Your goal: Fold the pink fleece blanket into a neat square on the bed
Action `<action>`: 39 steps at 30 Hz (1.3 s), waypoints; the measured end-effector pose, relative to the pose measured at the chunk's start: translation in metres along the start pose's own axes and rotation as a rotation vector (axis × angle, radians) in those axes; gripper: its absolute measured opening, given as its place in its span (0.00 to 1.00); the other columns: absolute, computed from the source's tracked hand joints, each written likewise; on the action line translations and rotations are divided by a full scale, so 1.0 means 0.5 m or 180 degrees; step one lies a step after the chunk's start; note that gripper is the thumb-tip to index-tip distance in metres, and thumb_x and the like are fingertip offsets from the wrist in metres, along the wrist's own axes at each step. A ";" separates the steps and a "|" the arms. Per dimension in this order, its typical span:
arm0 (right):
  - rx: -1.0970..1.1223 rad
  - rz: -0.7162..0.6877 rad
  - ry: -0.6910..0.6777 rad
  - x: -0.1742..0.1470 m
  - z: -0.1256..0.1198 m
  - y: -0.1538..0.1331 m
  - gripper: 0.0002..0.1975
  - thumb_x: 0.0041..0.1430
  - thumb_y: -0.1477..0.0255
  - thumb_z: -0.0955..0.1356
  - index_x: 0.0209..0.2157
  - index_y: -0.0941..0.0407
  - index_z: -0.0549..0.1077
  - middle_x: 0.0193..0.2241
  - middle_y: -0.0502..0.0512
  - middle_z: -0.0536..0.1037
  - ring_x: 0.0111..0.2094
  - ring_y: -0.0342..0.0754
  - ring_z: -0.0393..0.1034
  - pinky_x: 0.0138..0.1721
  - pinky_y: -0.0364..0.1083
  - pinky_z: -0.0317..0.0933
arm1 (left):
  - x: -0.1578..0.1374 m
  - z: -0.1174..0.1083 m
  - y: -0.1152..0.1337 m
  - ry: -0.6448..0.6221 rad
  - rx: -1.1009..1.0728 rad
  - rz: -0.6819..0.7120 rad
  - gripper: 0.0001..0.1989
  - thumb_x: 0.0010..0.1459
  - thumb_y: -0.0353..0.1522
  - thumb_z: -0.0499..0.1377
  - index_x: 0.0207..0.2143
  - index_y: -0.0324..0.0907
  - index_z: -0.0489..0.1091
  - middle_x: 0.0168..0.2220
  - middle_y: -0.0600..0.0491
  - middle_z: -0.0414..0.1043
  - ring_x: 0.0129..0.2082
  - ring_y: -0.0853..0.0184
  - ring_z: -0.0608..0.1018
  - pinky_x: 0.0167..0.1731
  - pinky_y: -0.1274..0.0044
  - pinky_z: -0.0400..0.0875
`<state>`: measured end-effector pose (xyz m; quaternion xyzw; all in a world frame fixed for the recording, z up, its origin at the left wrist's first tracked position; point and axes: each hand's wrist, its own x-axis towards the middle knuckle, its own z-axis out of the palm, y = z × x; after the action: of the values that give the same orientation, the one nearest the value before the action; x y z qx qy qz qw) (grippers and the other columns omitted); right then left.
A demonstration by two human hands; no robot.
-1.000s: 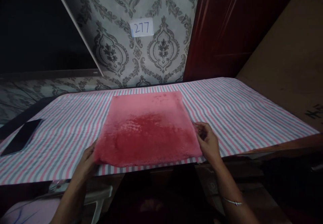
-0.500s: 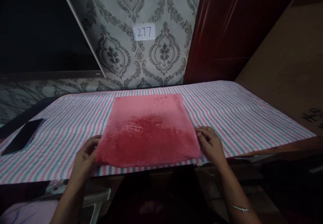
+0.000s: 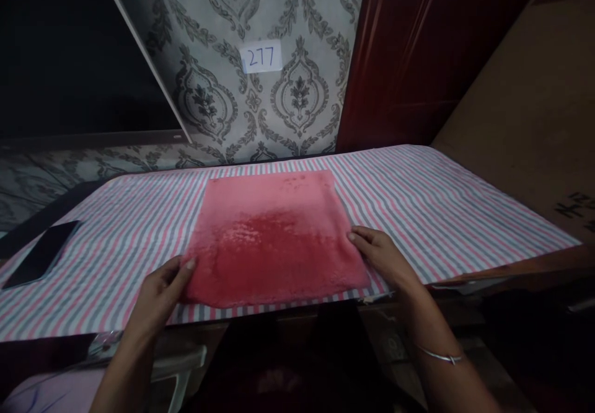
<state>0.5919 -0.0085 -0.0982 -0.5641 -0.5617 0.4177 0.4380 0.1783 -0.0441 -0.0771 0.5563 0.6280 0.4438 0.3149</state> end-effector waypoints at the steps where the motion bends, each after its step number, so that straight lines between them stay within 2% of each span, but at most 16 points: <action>1: -0.0034 -0.0046 -0.0004 0.000 0.003 -0.004 0.26 0.48 0.44 0.73 0.24 0.53 0.70 0.22 0.48 0.68 0.26 0.45 0.61 0.29 0.44 0.59 | 0.000 0.002 0.000 0.0039 -0.0013 0.0041 0.26 0.52 0.56 0.62 0.27 0.42 0.70 0.24 0.57 0.65 0.27 0.67 0.68 0.27 0.78 0.64; 4: -0.0036 -0.0154 0.0078 -0.001 0.009 -0.005 0.24 0.49 0.47 0.73 0.23 0.53 0.67 0.20 0.46 0.63 0.24 0.43 0.57 0.26 0.43 0.56 | 0.000 0.013 -0.002 0.0181 -0.0092 0.0131 0.25 0.53 0.55 0.62 0.29 0.42 0.70 0.25 0.56 0.68 0.28 0.67 0.69 0.28 0.78 0.66; 9: 0.0171 -0.0117 0.0923 -0.003 0.001 0.032 0.22 0.47 0.49 0.74 0.27 0.53 0.70 0.21 0.46 0.65 0.22 0.43 0.56 0.23 0.43 0.53 | 0.000 0.019 -0.014 0.0428 -0.0196 -0.0032 0.28 0.49 0.59 0.63 0.30 0.43 0.70 0.24 0.56 0.70 0.26 0.66 0.71 0.27 0.77 0.67; 11: 0.0220 -0.0062 0.0984 -0.006 -0.002 0.046 0.23 0.45 0.48 0.74 0.27 0.53 0.71 0.21 0.46 0.65 0.22 0.43 0.56 0.23 0.43 0.53 | -0.002 0.015 -0.019 0.0368 -0.0257 -0.0191 0.30 0.46 0.61 0.64 0.30 0.42 0.70 0.24 0.56 0.71 0.25 0.65 0.72 0.26 0.77 0.68; 15: 0.0291 0.0009 0.0771 -0.021 -0.001 0.054 0.24 0.50 0.45 0.72 0.27 0.52 0.71 0.22 0.48 0.68 0.23 0.45 0.61 0.24 0.43 0.59 | -0.012 0.004 -0.014 0.0161 -0.0448 -0.0408 0.31 0.47 0.60 0.65 0.34 0.42 0.73 0.28 0.53 0.77 0.28 0.63 0.77 0.30 0.75 0.72; 19: 0.0291 0.0163 0.0607 -0.056 -0.009 0.048 0.28 0.49 0.41 0.72 0.25 0.53 0.72 0.25 0.52 0.74 0.28 0.49 0.69 0.30 0.46 0.67 | -0.028 -0.010 -0.001 -0.0130 -0.0383 -0.0401 0.31 0.46 0.59 0.66 0.38 0.42 0.77 0.34 0.49 0.81 0.37 0.56 0.81 0.40 0.69 0.77; 23: 0.0211 0.0199 0.0071 -0.099 -0.022 0.044 0.26 0.46 0.45 0.76 0.34 0.52 0.79 0.32 0.56 0.80 0.35 0.54 0.74 0.40 0.51 0.71 | -0.044 -0.026 -0.012 -0.0406 0.0044 -0.0144 0.26 0.45 0.56 0.69 0.35 0.44 0.79 0.33 0.48 0.80 0.44 0.51 0.81 0.52 0.63 0.74; 25: 0.0284 0.0282 -0.0040 -0.114 -0.028 0.050 0.26 0.46 0.45 0.76 0.35 0.52 0.78 0.29 0.54 0.78 0.30 0.51 0.71 0.34 0.49 0.70 | -0.047 -0.031 -0.025 -0.0489 0.0161 0.0069 0.24 0.46 0.54 0.69 0.34 0.45 0.80 0.33 0.48 0.80 0.46 0.51 0.80 0.56 0.63 0.72; 27: 0.0480 0.0454 -0.0139 -0.123 -0.030 0.061 0.26 0.46 0.45 0.76 0.34 0.53 0.76 0.22 0.50 0.73 0.21 0.46 0.64 0.23 0.44 0.62 | -0.049 -0.034 -0.039 -0.0478 0.0150 0.0189 0.23 0.47 0.53 0.68 0.34 0.45 0.81 0.35 0.48 0.80 0.47 0.52 0.79 0.57 0.64 0.71; 30: 0.0779 0.0679 -0.0394 -0.125 -0.031 0.076 0.26 0.49 0.45 0.75 0.34 0.53 0.73 0.15 0.44 0.64 0.15 0.41 0.54 0.17 0.41 0.52 | -0.051 -0.034 -0.060 -0.0173 0.0043 0.0190 0.23 0.49 0.53 0.67 0.34 0.44 0.81 0.37 0.48 0.80 0.44 0.54 0.80 0.52 0.66 0.74; 32: 0.0800 0.0747 -0.0584 -0.123 -0.031 0.079 0.25 0.51 0.45 0.74 0.33 0.53 0.72 0.15 0.44 0.65 0.15 0.41 0.56 0.19 0.42 0.54 | -0.054 -0.033 -0.072 -0.0026 -0.0019 0.0143 0.22 0.51 0.53 0.66 0.33 0.44 0.80 0.36 0.49 0.80 0.40 0.56 0.80 0.48 0.68 0.75; 34: 0.0769 0.0796 -0.0672 -0.123 -0.032 0.081 0.26 0.53 0.43 0.72 0.32 0.53 0.71 0.15 0.46 0.68 0.16 0.43 0.60 0.20 0.43 0.56 | -0.060 -0.032 -0.083 -0.0095 -0.0108 0.0102 0.21 0.53 0.52 0.66 0.36 0.44 0.80 0.36 0.50 0.80 0.39 0.57 0.80 0.46 0.69 0.76; 37: 0.0816 0.0890 -0.0588 -0.125 -0.037 0.086 0.29 0.55 0.40 0.68 0.29 0.53 0.71 0.15 0.49 0.69 0.17 0.45 0.63 0.20 0.44 0.57 | -0.068 -0.029 -0.093 -0.0237 -0.0153 0.0153 0.20 0.55 0.49 0.66 0.41 0.44 0.80 0.42 0.48 0.80 0.45 0.56 0.80 0.52 0.68 0.74; 39: 0.0801 0.0916 -0.0582 -0.124 -0.037 0.087 0.28 0.55 0.40 0.69 0.29 0.53 0.71 0.16 0.50 0.70 0.17 0.46 0.64 0.20 0.45 0.57 | -0.069 -0.023 -0.097 -0.0262 0.0000 0.0294 0.19 0.56 0.48 0.65 0.41 0.45 0.80 0.46 0.47 0.80 0.49 0.55 0.79 0.56 0.66 0.71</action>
<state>0.6199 -0.0700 -0.1364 -0.5391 -0.4561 0.5923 0.3880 0.1542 -0.0797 -0.1199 0.6024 0.5882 0.4346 0.3196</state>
